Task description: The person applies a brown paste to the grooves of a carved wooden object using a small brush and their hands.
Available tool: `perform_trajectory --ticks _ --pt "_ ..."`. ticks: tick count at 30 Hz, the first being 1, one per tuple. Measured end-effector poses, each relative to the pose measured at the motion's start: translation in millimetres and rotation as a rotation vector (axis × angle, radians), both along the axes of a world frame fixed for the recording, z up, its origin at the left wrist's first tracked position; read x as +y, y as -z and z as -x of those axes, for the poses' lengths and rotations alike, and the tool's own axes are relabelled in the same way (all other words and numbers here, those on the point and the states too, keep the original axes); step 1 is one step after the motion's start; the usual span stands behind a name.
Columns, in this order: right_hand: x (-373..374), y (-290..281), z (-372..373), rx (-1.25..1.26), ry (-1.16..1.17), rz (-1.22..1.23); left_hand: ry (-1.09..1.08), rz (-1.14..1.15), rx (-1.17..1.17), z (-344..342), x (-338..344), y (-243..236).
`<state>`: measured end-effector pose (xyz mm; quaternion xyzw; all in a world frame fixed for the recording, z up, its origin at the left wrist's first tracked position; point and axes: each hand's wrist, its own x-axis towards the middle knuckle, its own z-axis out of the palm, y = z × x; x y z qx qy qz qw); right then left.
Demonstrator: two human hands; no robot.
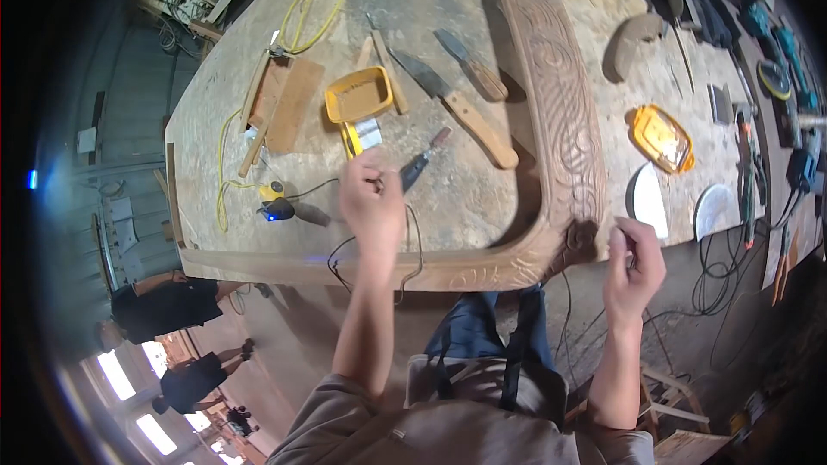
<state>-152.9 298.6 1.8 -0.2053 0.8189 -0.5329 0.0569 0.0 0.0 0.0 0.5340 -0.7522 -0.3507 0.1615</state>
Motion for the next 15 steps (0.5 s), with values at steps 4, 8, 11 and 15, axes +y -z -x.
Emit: perform_trajectory --ticks 4,8,11,15 --pt "-96.9 -20.8 17.2 0.29 -0.156 -0.151 0.084 0.377 -0.154 -13.7 -60.6 -10.0" --pt "-190.9 -7.9 42.6 0.528 -0.315 -0.286 0.146 0.46 -0.125 -9.0 -97.7 -6.0" --pt "-241.9 15.1 47.5 0.559 -0.379 -0.597 0.222 0.441 -0.156 -8.1 -128.4 2.2" --pt "-263.2 27.0 64.6 0.622 -0.333 -0.623 0.372 0.35 -0.068 17.2 -153.2 1.2"
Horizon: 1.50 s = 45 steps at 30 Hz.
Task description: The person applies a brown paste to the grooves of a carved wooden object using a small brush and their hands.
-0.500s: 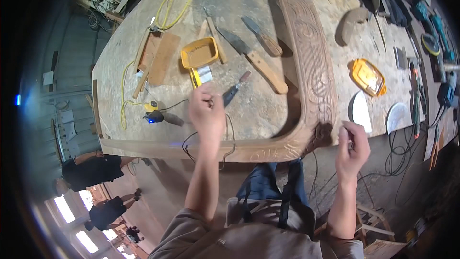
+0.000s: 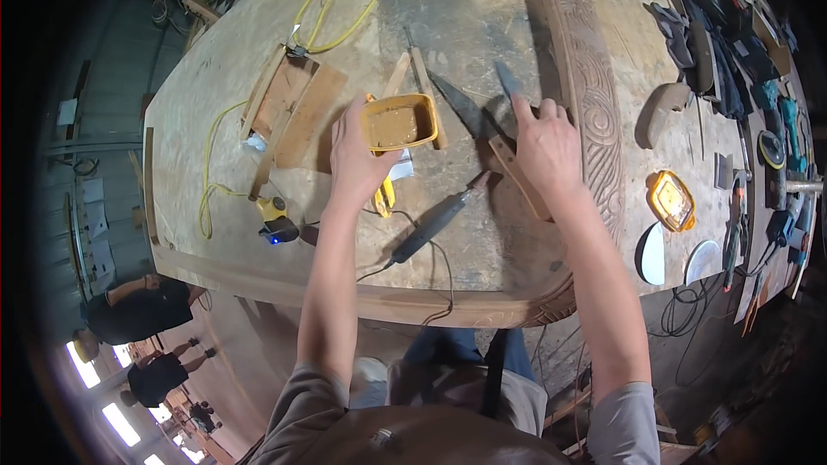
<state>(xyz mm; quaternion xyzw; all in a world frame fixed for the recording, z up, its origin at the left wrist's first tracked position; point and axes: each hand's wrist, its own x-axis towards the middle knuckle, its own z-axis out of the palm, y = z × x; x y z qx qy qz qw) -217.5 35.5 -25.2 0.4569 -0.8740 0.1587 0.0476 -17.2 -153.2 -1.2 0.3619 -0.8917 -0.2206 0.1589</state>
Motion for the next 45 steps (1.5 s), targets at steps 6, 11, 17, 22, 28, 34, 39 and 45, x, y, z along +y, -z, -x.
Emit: perform_trajectory --ticks 6,11,17,22,28,34,39,45 --pt "79.3 -60.1 8.5 -1.213 0.141 0.669 0.037 -0.42 0.226 -7.0 -24.8 34.9" --pt "215.7 -110.9 -19.0 -0.806 0.067 1.022 -0.002 -0.254 0.437 -11.0 -19.9 16.0" --pt "292.1 -84.0 -74.0 -0.382 0.754 1.11 0.058 -0.743 0.652 -48.2 67.0 -23.7" --pt "303.1 -7.0 -76.3 -0.435 0.844 0.829 0.396 -0.962 0.548 -89.7 164.6 -2.6" --pt "327.3 13.0 -96.2 -0.377 0.672 0.942 0.567 -0.798 0.222 -84.4 240.3 -9.7" --pt "339.4 -34.1 -185.6 -0.875 0.735 1.587 0.614 -0.814 0.303 -54.7 288.6 -10.6" --pt "326.0 -45.8 -202.1 -0.75 0.573 1.202 0.847 -0.578 0.194 -40.4 291.0 -8.0" --pt "312.8 -32.7 -184.9 -0.609 0.364 0.893 0.917 -0.699 -0.013 -31.2 282.3 -14.3"
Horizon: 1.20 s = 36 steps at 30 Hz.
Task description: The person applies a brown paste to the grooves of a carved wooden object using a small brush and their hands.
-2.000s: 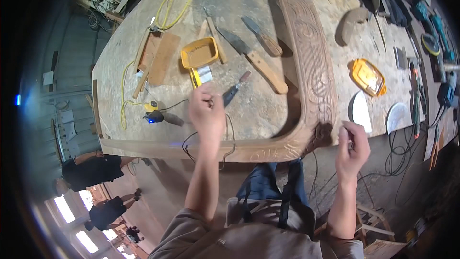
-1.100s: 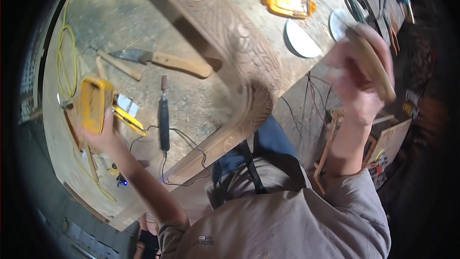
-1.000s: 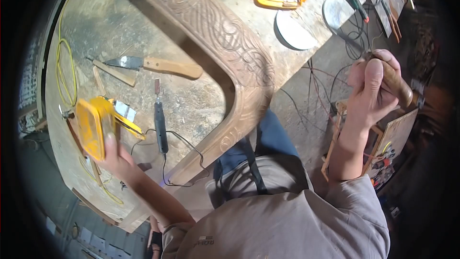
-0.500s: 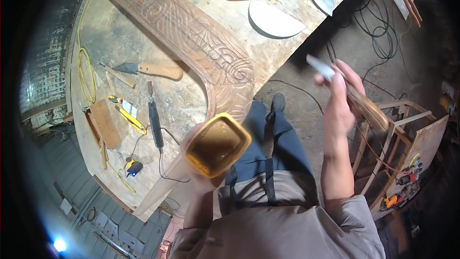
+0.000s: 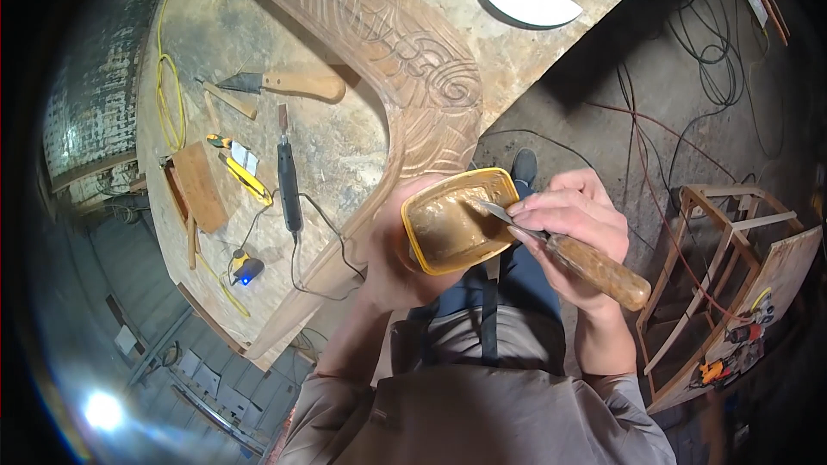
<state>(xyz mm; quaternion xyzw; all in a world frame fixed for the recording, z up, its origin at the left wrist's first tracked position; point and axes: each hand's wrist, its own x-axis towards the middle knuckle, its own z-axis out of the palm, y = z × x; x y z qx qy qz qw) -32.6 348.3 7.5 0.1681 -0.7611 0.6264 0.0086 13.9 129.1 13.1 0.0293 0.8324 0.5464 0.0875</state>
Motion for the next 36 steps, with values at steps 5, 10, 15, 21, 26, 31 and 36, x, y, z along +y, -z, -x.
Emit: perform_trajectory --ticks 5,10,15,21,26,31,36 --pt "-11.2 10.3 -3.8 0.011 -0.043 -0.051 0.063 -0.045 0.007 5.4 -4.2 -7.7" --pt "-15.9 15.0 -8.4 0.036 -0.044 -0.06 0.132 -0.007 0.081 8.0 -11.2 -6.1" --pt "-17.6 15.7 -7.7 0.101 -0.031 -0.107 0.136 -0.044 0.046 11.2 -14.5 -5.1" --pt "-20.2 3.1 -28.5 0.244 0.091 -0.066 0.154 0.028 0.05 7.5 -22.7 -5.0" --pt "-27.8 14.7 -39.6 -0.105 0.52 0.433 0.012 0.019 0.07 -19.4 -48.1 -4.1" --pt "-84.5 67.4 -33.1 -0.28 0.721 0.616 -0.132 0.263 0.129 -45.5 -69.2 14.7" --pt "-117.9 79.9 -29.3 -0.325 0.846 0.88 -0.278 0.312 0.158 -55.9 -76.3 31.4"
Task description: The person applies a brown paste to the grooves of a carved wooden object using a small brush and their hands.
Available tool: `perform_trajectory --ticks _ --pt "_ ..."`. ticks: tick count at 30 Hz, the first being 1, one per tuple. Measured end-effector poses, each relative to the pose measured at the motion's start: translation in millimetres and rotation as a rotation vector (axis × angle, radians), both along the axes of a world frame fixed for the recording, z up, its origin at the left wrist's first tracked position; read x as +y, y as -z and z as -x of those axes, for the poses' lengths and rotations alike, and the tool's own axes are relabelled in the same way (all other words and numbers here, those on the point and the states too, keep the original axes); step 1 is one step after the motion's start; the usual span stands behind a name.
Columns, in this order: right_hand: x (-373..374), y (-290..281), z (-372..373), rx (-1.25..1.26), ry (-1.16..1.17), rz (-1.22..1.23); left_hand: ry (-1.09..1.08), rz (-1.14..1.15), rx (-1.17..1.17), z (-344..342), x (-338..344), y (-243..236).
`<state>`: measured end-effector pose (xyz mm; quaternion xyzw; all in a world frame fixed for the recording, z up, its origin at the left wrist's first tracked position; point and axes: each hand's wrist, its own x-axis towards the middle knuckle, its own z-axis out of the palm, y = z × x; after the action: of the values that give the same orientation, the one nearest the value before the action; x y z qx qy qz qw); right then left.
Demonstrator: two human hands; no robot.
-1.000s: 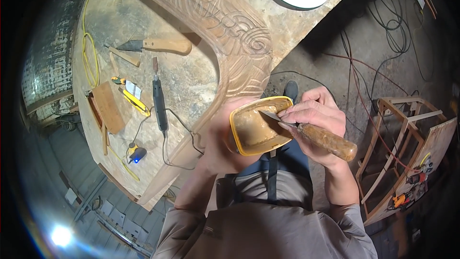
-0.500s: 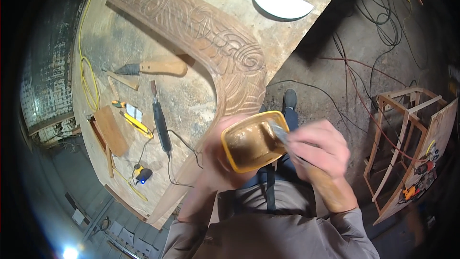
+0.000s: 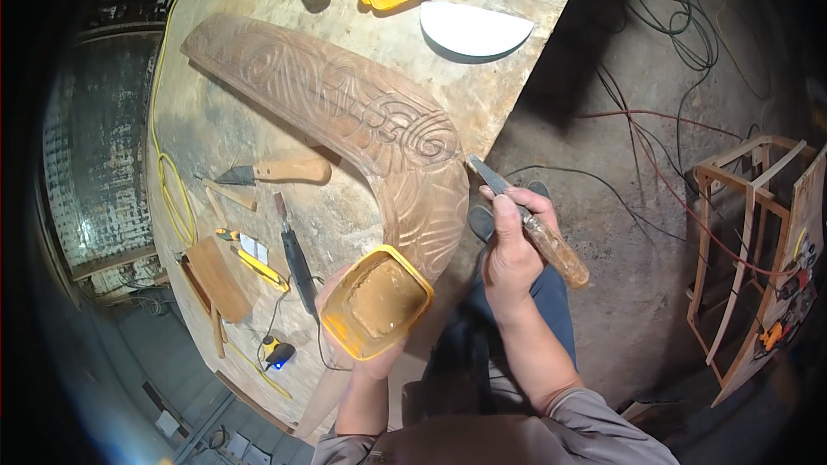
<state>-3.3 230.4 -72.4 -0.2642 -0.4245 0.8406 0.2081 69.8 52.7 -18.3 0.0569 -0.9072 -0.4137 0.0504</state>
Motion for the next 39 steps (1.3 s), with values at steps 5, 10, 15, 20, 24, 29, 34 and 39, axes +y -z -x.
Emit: perform_trajectory --ticks 5,10,15,20,24,29,34,39 --pt "-12.4 13.5 -3.3 0.1 0.015 -0.119 -0.089 -0.047 -0.024 6.9 4.8 -6.3" --pt "-14.8 16.8 -8.5 0.037 0.002 -0.37 0.02 0.045 0.003 26.6 25.4 -20.4" --pt "-17.9 18.4 -8.3 0.031 0.035 -0.33 0.043 0.064 0.02 23.3 20.6 -14.7" --pt "-19.6 17.1 -6.9 0.051 0.039 -0.343 0.022 0.03 -0.012 14.1 12.7 -6.1" --pt "-17.4 18.3 -5.7 0.057 0.044 -0.371 0.061 0.032 0.036 23.0 18.5 -14.7" --pt "-14.1 18.5 -4.6 0.079 0.022 -0.415 0.078 0.102 0.023 14.4 9.7 -9.0" --pt "-14.0 16.2 -8.5 0.014 0.049 -0.281 0.043 0.058 -0.008 -3.1 -9.7 8.4" --pt "-13.3 13.2 -4.7 0.018 0.0 -0.374 0.042 0.044 -0.021 -3.7 -6.5 6.7"
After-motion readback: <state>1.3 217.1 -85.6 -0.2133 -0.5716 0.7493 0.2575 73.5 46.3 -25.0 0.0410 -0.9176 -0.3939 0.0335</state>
